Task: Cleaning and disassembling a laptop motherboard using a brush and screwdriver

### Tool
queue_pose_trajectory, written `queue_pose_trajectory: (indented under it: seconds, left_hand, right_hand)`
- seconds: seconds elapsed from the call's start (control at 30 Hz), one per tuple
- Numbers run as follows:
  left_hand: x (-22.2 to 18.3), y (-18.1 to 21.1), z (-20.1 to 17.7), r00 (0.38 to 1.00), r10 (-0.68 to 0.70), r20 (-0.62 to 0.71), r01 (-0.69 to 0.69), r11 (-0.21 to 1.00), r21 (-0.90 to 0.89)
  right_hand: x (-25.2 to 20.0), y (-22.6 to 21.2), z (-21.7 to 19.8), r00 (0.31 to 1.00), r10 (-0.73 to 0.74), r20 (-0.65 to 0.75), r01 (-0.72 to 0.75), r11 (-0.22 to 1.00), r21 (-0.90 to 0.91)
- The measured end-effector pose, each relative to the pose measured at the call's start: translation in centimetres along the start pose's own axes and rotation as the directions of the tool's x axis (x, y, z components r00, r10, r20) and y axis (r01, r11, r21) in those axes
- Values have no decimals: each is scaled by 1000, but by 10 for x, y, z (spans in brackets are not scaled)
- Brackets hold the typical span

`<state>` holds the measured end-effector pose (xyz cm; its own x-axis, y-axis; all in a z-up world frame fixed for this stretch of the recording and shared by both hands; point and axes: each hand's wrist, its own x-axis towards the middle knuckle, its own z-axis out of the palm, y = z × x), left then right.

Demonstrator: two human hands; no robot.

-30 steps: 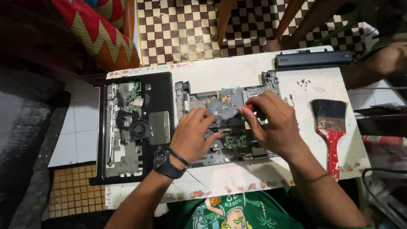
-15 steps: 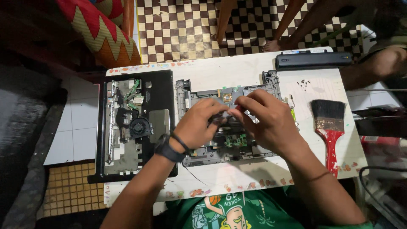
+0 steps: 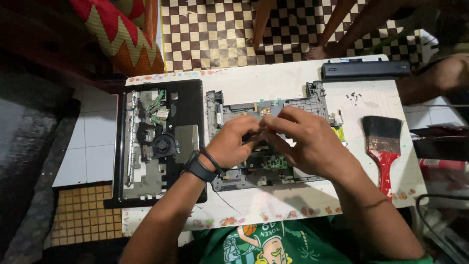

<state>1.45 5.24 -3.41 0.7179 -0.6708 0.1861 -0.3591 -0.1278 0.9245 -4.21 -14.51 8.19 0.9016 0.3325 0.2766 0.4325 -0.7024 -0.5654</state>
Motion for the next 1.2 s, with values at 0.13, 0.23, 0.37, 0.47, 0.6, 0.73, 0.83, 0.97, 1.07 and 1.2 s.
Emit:
queue_pose_trajectory:
  seconds: [0.13, 0.23, 0.37, 0.47, 0.6, 0.73, 0.83, 0.97, 1.07, 1.2]
  left_hand:
    - [2, 0, 1, 998, 56, 8, -56, 997, -51]
    - [2, -5, 5, 996, 87, -13, -87, 996, 19]
    - [2, -18, 6, 996, 89, -15, -88, 996, 18]
    - [0, -23, 9, 993, 116, -19, -114, 990, 82]
    - [-1, -15, 10, 994, 98, -45, -94, 992, 85]
    - [-1, -15, 11, 994, 99, -53, -92, 989, 116]
    - [-2, -14, 10, 996, 72, -56, -66, 992, 107]
    - [-1, -5, 7, 999, 43, -32, -39, 993, 108]
    - [-1, 15, 4, 995, 70, -66, -61, 989, 134]
    - [-1, -12, 9, 992, 98, -80, -86, 986, 146]
  right_hand:
    - [0, 2, 1, 1000, 1, -6, -2, 997, -74]
    - [4, -9, -6, 999, 37, 14, -36, 996, -81]
    - [4, -14, -14, 990, 139, 32, -135, 985, -110]
    - [0, -14, -15, 965, 261, 11, -253, 943, -216]
    - [-4, -9, -6, 991, 132, 5, -125, 951, -284]
    - [0, -6, -7, 998, 59, 22, -51, 962, -268]
    - [-1, -4, -9, 998, 43, 42, -31, 965, -259]
    - [5, -10, -16, 985, 85, 153, -52, 977, -208]
    - [11, -21, -26, 955, 175, 239, -93, 943, -319]
    - [28, -38, -39, 825, 435, 361, -304, 880, -366]
